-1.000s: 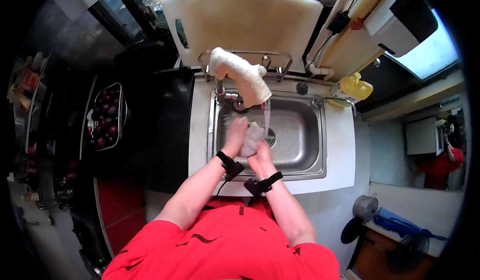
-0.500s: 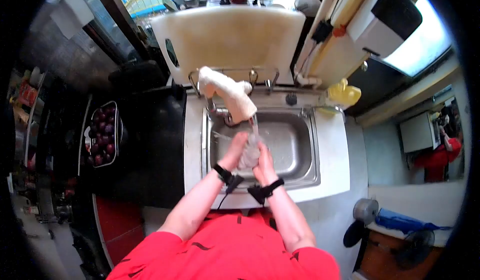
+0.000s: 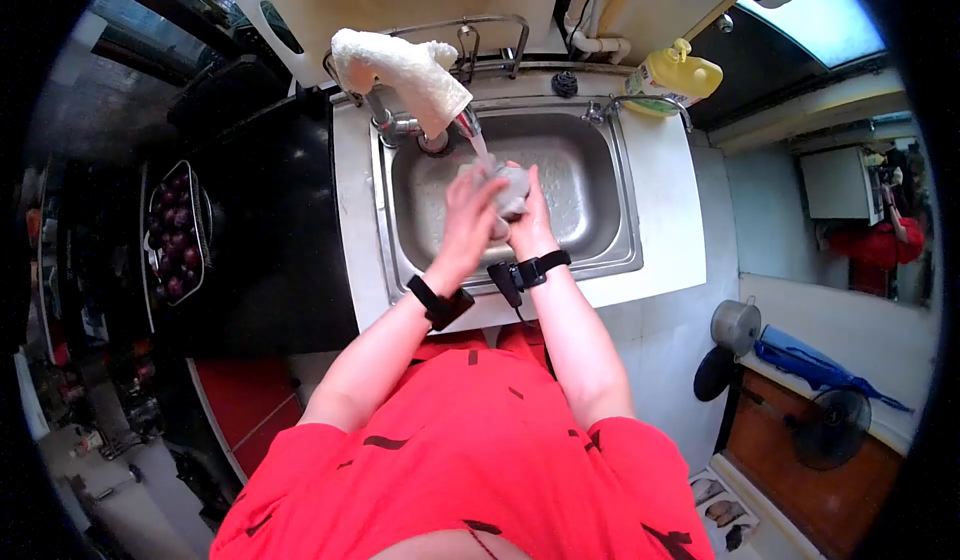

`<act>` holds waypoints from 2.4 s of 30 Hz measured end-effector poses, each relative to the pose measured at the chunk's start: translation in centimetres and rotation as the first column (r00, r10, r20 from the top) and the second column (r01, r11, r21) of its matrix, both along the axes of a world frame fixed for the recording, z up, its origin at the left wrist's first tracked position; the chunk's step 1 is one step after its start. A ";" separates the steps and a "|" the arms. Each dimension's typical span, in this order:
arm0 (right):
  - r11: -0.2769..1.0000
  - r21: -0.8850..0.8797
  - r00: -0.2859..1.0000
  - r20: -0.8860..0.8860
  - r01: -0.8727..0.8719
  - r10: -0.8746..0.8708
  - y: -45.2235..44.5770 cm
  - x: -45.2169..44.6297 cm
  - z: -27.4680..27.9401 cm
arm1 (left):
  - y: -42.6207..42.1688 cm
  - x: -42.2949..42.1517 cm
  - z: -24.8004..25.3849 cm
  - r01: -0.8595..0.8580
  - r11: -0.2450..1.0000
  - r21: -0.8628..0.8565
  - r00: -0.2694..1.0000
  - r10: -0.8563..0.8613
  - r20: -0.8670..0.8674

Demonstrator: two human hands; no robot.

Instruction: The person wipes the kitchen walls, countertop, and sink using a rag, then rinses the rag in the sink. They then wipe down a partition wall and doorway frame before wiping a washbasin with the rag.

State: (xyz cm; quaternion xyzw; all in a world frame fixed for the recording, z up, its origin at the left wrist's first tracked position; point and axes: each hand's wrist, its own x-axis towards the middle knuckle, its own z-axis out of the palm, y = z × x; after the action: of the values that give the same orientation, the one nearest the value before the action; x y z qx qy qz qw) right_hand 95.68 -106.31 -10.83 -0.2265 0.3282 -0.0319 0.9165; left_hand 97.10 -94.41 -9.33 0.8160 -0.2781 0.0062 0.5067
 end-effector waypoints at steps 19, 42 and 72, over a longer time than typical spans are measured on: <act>0.969 0.148 0.976 -0.059 -0.197 0.207 -1.4 -0.3 0.2 | -1.8 1.1 2.3 0.045 0.998 0.043 0.999 -0.046 0.016; 0.975 -0.222 0.989 -0.136 0.021 -0.052 0.4 -1.2 -2.5 | 1.8 12.6 -3.7 -0.040 0.916 -0.399 0.699 -0.260 -0.666; 0.917 0.218 0.924 0.268 -0.335 0.273 -3.7 -9.6 0.7 | -5.0 -6.9 4.6 0.061 0.996 -0.061 0.998 -0.060 0.005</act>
State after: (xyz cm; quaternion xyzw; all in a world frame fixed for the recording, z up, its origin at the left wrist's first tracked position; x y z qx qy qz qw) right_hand 86.09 -110.05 -10.15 -0.1476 0.1807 0.1289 0.9638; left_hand 90.22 -99.40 -4.70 0.7915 -0.3031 0.0004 0.5308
